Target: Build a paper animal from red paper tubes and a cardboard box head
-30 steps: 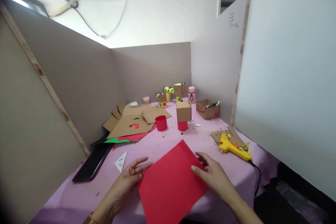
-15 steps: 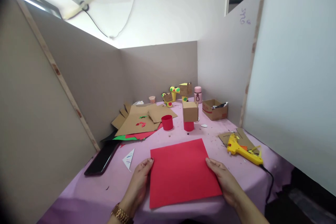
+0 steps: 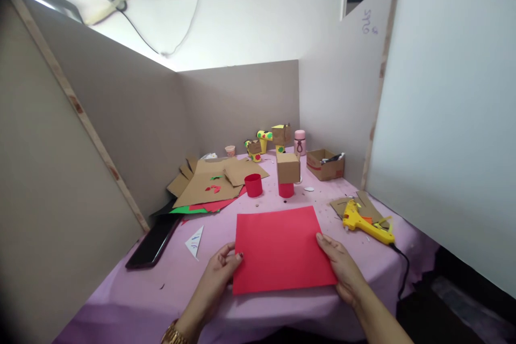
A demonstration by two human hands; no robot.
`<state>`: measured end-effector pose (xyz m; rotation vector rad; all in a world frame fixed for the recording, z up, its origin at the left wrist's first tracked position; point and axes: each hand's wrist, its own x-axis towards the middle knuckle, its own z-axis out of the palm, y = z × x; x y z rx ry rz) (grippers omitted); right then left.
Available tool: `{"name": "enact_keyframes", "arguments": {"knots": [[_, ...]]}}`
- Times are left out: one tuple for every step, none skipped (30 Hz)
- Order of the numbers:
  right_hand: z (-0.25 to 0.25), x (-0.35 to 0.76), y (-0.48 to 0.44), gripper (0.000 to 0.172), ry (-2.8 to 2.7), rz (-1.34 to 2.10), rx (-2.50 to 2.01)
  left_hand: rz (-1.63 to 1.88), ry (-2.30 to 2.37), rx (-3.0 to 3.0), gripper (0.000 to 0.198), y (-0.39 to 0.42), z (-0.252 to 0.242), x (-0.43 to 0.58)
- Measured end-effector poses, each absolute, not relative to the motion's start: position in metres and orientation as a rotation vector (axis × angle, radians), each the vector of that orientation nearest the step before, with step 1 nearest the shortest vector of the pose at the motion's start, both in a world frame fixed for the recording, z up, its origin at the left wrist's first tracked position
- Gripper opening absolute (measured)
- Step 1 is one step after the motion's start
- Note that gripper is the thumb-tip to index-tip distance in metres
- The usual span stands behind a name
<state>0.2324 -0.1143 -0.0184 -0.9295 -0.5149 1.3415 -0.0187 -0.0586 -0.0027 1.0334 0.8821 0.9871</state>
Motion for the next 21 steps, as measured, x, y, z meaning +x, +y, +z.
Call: {"name": "enact_keyframes", "arguments": {"knots": [[-0.019, 0.232, -0.114, 0.017, -0.519, 1.331, -0.914, 0.976, 0.866, 1.049, 0.041, -0.060, -0.004, -0.018], [-0.020, 0.231, -0.114, 0.018, -0.524, 1.321, -0.899, 0.974, 0.848, 1.061, 0.038, -0.060, -0.006, -0.018], [-0.021, 0.230, -0.113, 0.018, -0.531, 1.313, -0.886, 0.985, 0.833, 1.069, 0.033, -0.060, -0.007, -0.018], [-0.022, 0.229, -0.113, 0.017, -0.540, 1.307, -0.875, 1.003, 0.831, 1.072, 0.030, -0.059, -0.009, -0.019], [-0.023, 0.229, -0.113, 0.018, -0.550, 1.304, -0.866, 1.024, 0.834, 1.073, 0.027, -0.058, -0.010, -0.019], [-0.024, 0.228, -0.113, 0.019, -0.562, 1.306, -0.859, 1.048, 0.839, 1.072, 0.026, -0.057, -0.011, -0.020], [-0.024, 0.227, -0.112, 0.021, -0.576, 1.309, -0.853, 1.073, 0.844, 1.070, 0.026, -0.056, -0.012, -0.020], [-0.024, 0.227, -0.112, 0.023, -0.593, 1.313, -0.848, 1.097, 0.848, 1.067, 0.027, -0.055, -0.012, -0.021], [-0.024, 0.227, -0.111, 0.025, -0.612, 1.313, -0.842, 1.122, 0.852, 1.062, 0.028, -0.054, -0.012, -0.022], [-0.023, 0.227, -0.111, 0.026, -0.633, 1.310, -0.838, 1.145, 0.858, 1.057, 0.029, -0.053, -0.013, -0.022], [-0.022, 0.227, -0.111, 0.027, -0.655, 1.305, -0.837, 1.165, 0.864, 1.051, 0.030, -0.052, -0.013, -0.023], [-0.021, 0.227, -0.112, 0.027, -0.678, 1.299, -0.838, 1.180, 0.871, 1.046, 0.031, -0.051, -0.013, -0.023], [-0.020, 0.227, -0.113, 0.028, -0.703, 1.297, -0.842, 1.193, 0.878, 1.043, 0.032, -0.050, -0.012, -0.024], [-0.019, 0.226, -0.114, 0.029, -0.729, 1.300, -0.849, 1.203, 0.888, 1.042, 0.033, -0.049, -0.012, -0.025], [-0.018, 0.226, -0.116, 0.030, -0.755, 1.308, -0.859, 1.212, 0.898, 1.043, 0.033, -0.048, -0.012, -0.026], [-0.017, 0.225, -0.119, 0.031, -0.781, 1.318, -0.873, 1.220, 0.910, 1.046, 0.034, -0.047, -0.011, -0.027], [-0.017, 0.225, -0.122, 0.032, -0.807, 1.328, -0.891, 1.226, 0.920, 1.051, 0.034, -0.046, -0.010, -0.028], [-0.018, 0.224, -0.125, 0.033, -0.831, 1.337, -0.916, 1.230, 0.929, 1.059, 0.034, -0.045, -0.010, -0.029], [-0.019, 0.224, -0.129, 0.034, -0.852, 1.342, -0.944, 1.230, 0.937, 1.070, 0.033, -0.043, -0.008, -0.030], [-0.020, 0.224, -0.132, 0.034, -0.868, 1.347, -0.974, 1.225, 0.944, 1.083, 0.033, -0.042, -0.007, -0.030], [-0.021, 0.224, -0.135, 0.034, -0.879, 1.347, -1.002, 1.217, 0.951, 1.099, 0.032, -0.040, -0.006, -0.031]]}}
